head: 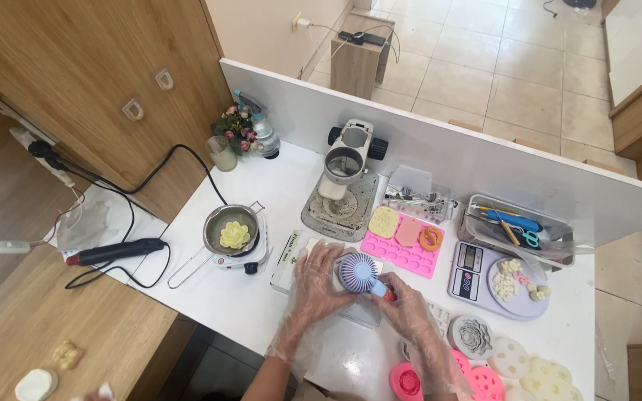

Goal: Adjusting wax flowers with tools and cooling a candle mold using a handheld fan.

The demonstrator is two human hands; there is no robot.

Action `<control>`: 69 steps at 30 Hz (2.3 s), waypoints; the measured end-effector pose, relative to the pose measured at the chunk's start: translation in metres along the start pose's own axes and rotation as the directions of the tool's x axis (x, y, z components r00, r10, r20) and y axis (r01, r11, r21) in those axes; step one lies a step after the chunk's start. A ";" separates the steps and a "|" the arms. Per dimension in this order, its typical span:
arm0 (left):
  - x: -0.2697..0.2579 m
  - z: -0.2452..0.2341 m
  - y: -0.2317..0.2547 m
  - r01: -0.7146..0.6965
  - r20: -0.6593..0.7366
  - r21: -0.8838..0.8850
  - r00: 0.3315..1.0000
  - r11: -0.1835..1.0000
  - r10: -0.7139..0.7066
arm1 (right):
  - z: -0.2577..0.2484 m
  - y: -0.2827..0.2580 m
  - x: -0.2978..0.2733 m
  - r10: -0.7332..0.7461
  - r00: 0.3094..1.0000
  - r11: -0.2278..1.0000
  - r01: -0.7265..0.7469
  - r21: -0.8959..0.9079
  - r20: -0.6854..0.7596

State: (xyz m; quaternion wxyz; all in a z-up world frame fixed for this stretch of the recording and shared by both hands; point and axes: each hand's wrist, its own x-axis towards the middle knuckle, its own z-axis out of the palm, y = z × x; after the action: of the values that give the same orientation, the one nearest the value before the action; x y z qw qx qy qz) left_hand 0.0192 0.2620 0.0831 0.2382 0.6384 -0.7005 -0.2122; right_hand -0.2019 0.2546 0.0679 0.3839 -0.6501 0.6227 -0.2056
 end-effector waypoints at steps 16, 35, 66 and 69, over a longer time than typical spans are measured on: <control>0.001 -0.006 0.007 0.023 0.023 -0.007 0.999 1.000 -0.023 | -0.007 -0.015 -0.009 -0.006 1.000 1.000 0.006 -0.004 0.031; 0.002 -0.014 0.012 0.063 0.090 0.017 0.994 0.998 -0.065 | -0.005 -0.019 -0.013 -0.039 0.999 0.999 0.038 -0.039 -0.022; 0.006 -0.012 0.016 0.104 0.105 0.100 0.988 0.990 -0.114 | -0.026 -0.017 0.039 -0.136 0.950 0.991 0.130 0.038 0.282; 0.005 -0.011 0.009 0.088 0.134 0.083 0.986 0.993 -0.098 | -0.016 0.001 0.047 -0.107 0.986 0.987 0.090 0.134 0.127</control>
State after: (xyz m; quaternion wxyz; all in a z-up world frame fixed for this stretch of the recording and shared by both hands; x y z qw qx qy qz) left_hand 0.0182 0.2581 0.0971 0.1543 0.6628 -0.6924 -0.2398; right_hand -0.2078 0.2057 0.0676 0.4549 -0.6666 0.5480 -0.2199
